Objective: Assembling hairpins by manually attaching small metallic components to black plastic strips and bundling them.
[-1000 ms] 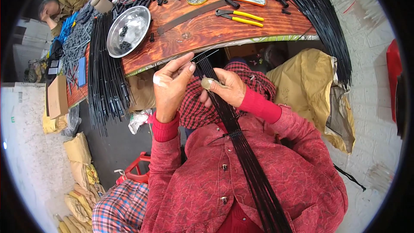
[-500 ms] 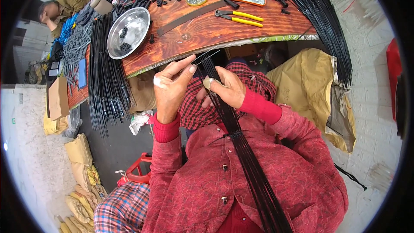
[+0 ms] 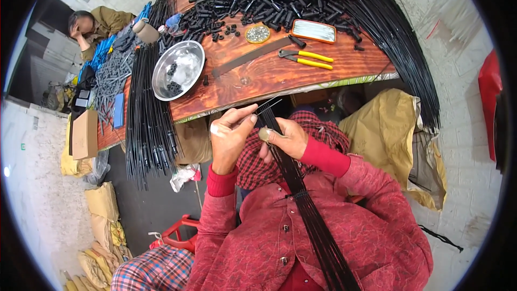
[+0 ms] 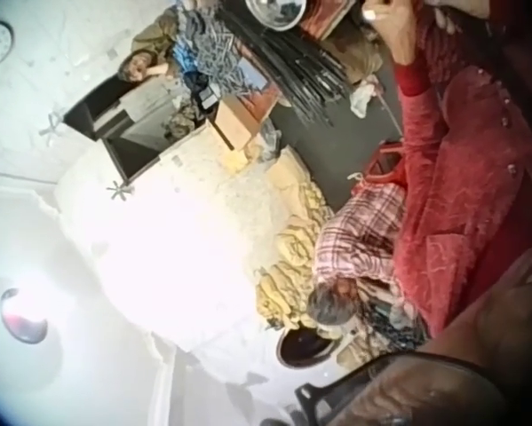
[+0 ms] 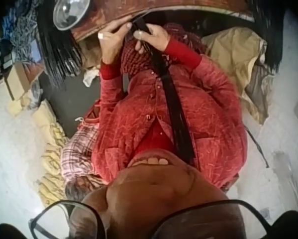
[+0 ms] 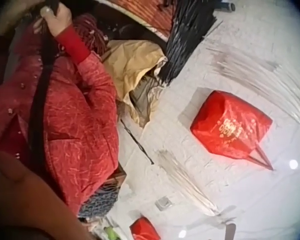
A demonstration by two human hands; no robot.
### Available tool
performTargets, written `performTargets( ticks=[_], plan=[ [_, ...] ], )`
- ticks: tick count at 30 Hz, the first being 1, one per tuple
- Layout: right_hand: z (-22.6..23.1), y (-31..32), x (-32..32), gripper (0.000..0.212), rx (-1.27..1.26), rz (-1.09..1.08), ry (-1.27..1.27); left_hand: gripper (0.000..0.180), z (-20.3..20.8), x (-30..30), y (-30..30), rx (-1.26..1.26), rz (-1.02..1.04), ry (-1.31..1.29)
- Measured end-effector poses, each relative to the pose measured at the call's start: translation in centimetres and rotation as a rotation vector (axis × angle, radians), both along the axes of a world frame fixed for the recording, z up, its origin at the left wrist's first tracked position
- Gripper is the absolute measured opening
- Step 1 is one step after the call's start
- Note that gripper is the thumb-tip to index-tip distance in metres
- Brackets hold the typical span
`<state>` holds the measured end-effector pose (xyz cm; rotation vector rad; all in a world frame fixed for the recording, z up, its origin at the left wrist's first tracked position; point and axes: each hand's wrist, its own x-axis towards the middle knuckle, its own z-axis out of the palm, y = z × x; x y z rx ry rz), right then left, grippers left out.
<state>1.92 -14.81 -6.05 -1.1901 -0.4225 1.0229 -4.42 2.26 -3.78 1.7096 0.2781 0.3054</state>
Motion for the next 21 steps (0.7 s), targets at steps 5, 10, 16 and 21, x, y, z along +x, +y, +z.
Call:
performTargets(
  ticks=[5, 10, 16, 21],
  plan=[
    [-1.6, 2.6, -0.2, 0.030, -0.132, -0.081, -0.157, 0.027, -1.6, 1.3, 1.7, -0.201, 0.043, 0.092],
    [-2.7, 2.2, -0.8, 0.033, -0.066, -0.050, -0.165, 0.027, -1.5, 0.4, 1.6, -0.202, 0.013, 0.086],
    [-1.7, 2.1, 1.6, 0.026, -0.077, 0.055, -0.063, 0.025, -0.5, 1.8, 1.6, -0.168, 0.018, 0.075],
    [-1.8, 1.3, 0.4, 0.030, -0.056, -0.044, -0.058, 0.025, -1.2, 2.1, 1.5, -0.234, -0.077, 0.068]
  ],
)
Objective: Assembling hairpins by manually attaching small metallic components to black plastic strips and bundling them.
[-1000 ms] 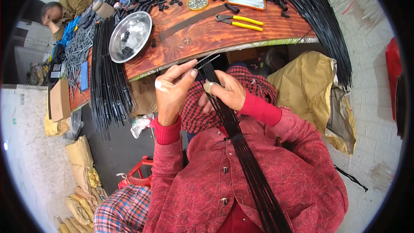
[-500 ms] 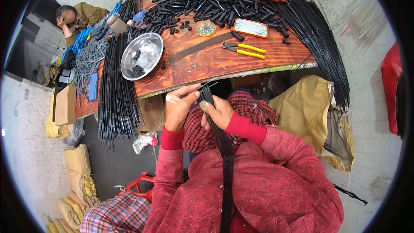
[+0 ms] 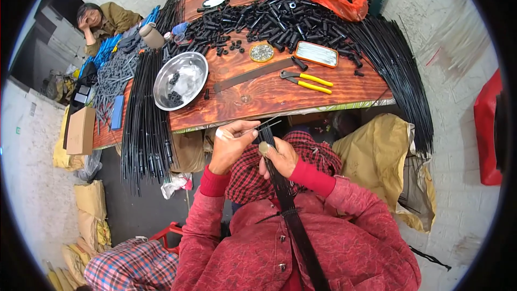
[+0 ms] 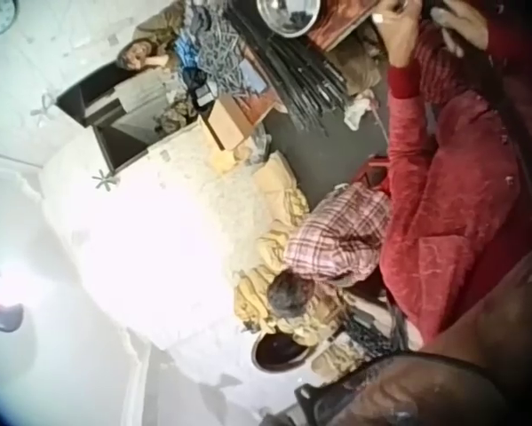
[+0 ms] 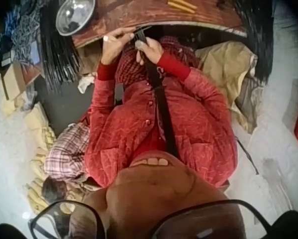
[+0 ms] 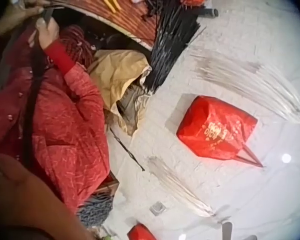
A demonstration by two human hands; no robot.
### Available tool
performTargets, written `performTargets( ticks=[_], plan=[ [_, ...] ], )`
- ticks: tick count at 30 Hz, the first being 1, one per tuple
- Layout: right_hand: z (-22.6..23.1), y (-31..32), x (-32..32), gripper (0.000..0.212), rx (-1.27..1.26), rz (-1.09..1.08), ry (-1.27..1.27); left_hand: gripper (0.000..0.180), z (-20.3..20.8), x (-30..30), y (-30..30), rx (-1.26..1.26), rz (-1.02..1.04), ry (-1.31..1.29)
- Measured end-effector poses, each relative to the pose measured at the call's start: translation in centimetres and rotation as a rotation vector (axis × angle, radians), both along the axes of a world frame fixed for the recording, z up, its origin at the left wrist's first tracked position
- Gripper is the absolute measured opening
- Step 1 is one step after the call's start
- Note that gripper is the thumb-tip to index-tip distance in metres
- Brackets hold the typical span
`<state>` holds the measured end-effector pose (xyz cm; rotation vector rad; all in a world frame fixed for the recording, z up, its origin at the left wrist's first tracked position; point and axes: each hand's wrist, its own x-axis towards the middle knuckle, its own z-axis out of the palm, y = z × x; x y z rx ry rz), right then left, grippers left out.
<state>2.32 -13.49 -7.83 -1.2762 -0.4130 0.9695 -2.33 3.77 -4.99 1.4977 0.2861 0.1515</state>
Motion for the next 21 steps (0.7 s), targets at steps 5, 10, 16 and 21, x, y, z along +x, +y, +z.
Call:
performTargets(
  ticks=[5, 10, 16, 21],
  plan=[
    [-0.4, -0.5, 0.4, 0.033, 0.006, -0.055, -0.021, 0.029, 1.3, 1.7, 0.9, 0.001, -0.150, 0.099],
    [-0.4, -1.0, 1.4, 0.035, 0.017, -0.072, -0.040, 0.029, 2.0, 6.6, 3.7, 0.342, -0.246, 0.045],
    [-1.3, -1.1, 2.9, 0.037, -0.048, -0.070, 0.034, 0.025, -0.9, 19.4, 7.5, 0.616, -0.052, -0.129],
    [-2.2, -2.0, 4.5, 0.035, -0.045, -0.128, 0.097, 0.027, -3.8, 29.1, 5.0, 0.983, 0.127, -0.337]
  ],
)
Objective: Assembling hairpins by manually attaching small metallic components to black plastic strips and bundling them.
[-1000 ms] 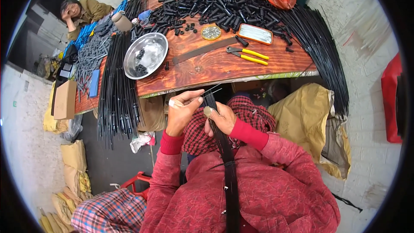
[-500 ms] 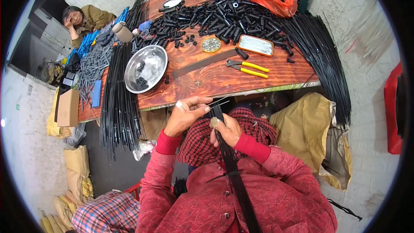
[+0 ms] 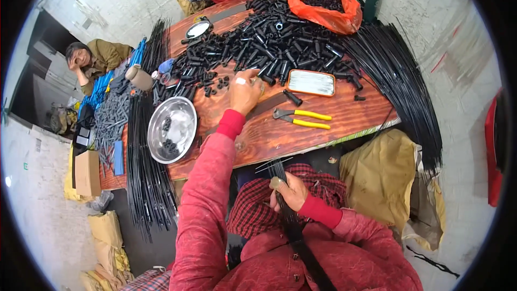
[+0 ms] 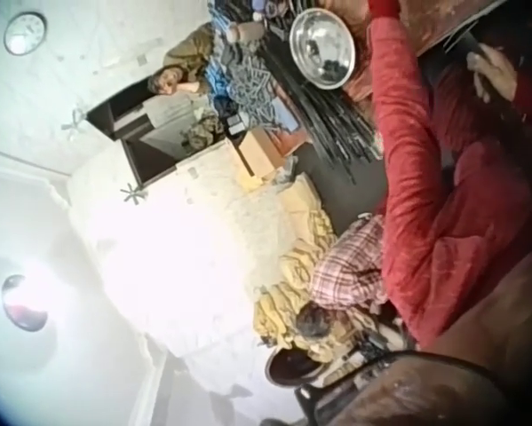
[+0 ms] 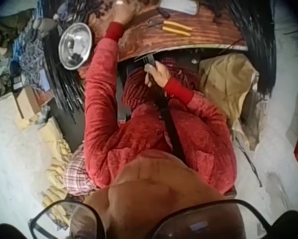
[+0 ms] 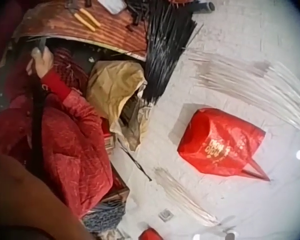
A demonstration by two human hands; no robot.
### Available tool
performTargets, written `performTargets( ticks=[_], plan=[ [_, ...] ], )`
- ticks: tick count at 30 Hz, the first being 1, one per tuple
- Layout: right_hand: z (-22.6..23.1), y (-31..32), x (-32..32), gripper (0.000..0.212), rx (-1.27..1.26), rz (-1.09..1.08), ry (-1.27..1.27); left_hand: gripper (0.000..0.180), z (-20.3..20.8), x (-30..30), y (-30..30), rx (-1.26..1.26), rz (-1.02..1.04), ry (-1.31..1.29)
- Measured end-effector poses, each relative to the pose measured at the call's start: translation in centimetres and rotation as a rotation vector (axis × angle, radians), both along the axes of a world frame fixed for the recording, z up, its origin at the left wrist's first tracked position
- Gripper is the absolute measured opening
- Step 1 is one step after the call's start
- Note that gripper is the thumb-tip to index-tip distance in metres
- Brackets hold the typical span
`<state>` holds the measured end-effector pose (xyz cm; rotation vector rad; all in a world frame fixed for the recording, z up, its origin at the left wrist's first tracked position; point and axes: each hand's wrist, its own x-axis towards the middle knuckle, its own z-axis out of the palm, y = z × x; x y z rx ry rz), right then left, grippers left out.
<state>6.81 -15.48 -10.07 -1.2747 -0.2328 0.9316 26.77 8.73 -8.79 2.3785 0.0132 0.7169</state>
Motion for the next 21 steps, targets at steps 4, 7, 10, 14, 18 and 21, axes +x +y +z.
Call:
performTargets(
  ticks=[4, 7, 10, 14, 18, 21],
  plan=[
    [-0.2, -0.4, 1.3, 0.035, -0.016, -0.044, 0.050, 0.028, -1.1, 2.8, -1.4, 0.226, 0.200, 0.065],
    [-0.3, -0.5, 2.0, 0.031, -0.013, -0.033, 0.064, 0.027, -2.4, 3.8, -0.5, 0.186, 0.180, 0.075],
    [-0.3, -0.5, 2.7, 0.031, -0.009, -0.026, 0.072, 0.025, -2.3, 4.3, -0.3, 0.149, 0.145, 0.055],
    [-0.7, -0.7, 3.7, 0.035, 0.000, -0.016, 0.065, 0.025, -1.4, 4.6, 0.2, 0.034, 0.060, 0.031],
    [-0.6, -1.0, 4.0, 0.037, 0.007, -0.011, 0.075, 0.038, -2.2, 4.8, 4.7, 0.015, 0.177, 0.124],
    [-0.9, -1.0, 4.0, 0.034, 0.031, -0.030, 0.083, 0.043, -1.9, 6.1, 7.8, -0.049, 0.409, 0.414]
  ],
)
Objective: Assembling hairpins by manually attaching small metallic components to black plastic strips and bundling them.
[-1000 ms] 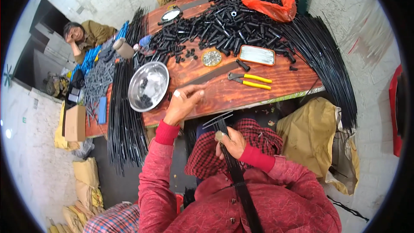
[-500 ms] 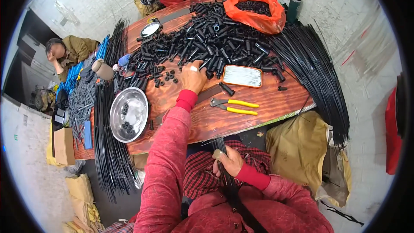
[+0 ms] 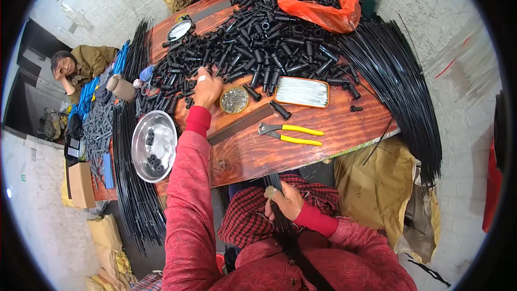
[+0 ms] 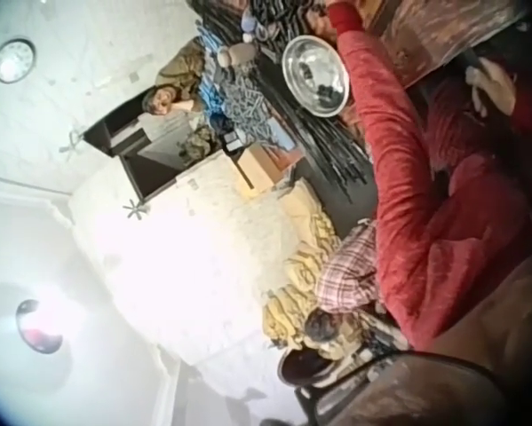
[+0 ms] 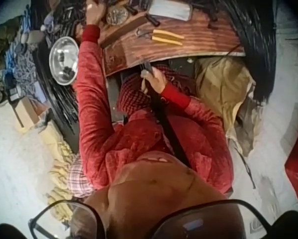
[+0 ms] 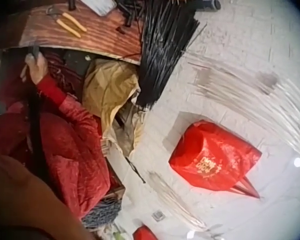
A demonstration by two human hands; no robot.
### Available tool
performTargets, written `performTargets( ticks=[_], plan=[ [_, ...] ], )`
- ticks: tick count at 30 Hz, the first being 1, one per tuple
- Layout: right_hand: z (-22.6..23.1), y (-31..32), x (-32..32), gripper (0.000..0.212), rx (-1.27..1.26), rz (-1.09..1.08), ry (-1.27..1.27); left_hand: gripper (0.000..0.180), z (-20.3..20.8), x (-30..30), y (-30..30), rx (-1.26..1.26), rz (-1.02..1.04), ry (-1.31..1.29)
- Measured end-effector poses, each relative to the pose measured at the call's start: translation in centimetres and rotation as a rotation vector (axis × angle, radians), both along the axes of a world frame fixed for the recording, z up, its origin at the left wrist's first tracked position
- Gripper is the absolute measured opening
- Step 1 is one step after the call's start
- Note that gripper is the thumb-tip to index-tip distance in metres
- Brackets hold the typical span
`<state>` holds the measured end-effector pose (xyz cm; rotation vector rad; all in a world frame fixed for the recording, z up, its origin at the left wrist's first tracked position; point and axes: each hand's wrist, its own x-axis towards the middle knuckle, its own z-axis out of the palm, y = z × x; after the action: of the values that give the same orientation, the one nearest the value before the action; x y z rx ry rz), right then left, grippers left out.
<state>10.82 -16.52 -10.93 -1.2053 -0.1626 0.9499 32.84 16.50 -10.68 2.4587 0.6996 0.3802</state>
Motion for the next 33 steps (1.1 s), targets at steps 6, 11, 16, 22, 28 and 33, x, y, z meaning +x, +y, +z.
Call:
performTargets(
  ticks=[6, 11, 16, 22, 28, 33],
  plan=[
    [-0.3, 0.0, 0.6, 0.028, -0.043, 0.011, -0.002, 0.029, 0.4, 1.6, -0.6, 0.050, -0.283, -0.199],
    [-0.7, 0.2, 0.8, 0.027, -0.026, 0.008, 0.004, 0.026, 0.7, 2.7, 0.4, 0.307, -0.199, -0.068],
    [-0.8, 0.3, 1.2, 0.027, -0.056, 0.009, 0.042, 0.033, 0.9, 2.3, -1.0, 0.363, -0.437, -0.222],
    [-0.3, 0.3, 1.6, 0.026, -0.083, -0.004, 0.065, 0.077, 1.7, 2.0, -2.8, 0.447, -0.564, -0.196],
    [-0.8, 0.0, 1.4, 0.027, -0.032, -0.036, 0.060, 0.075, 1.3, 2.2, -1.9, 0.413, -0.659, -0.248],
    [-1.1, 0.2, 1.7, 0.028, -0.039, -0.003, 0.056, 0.071, 0.6, 1.9, -1.8, 0.418, -0.592, -0.190]
  ],
)
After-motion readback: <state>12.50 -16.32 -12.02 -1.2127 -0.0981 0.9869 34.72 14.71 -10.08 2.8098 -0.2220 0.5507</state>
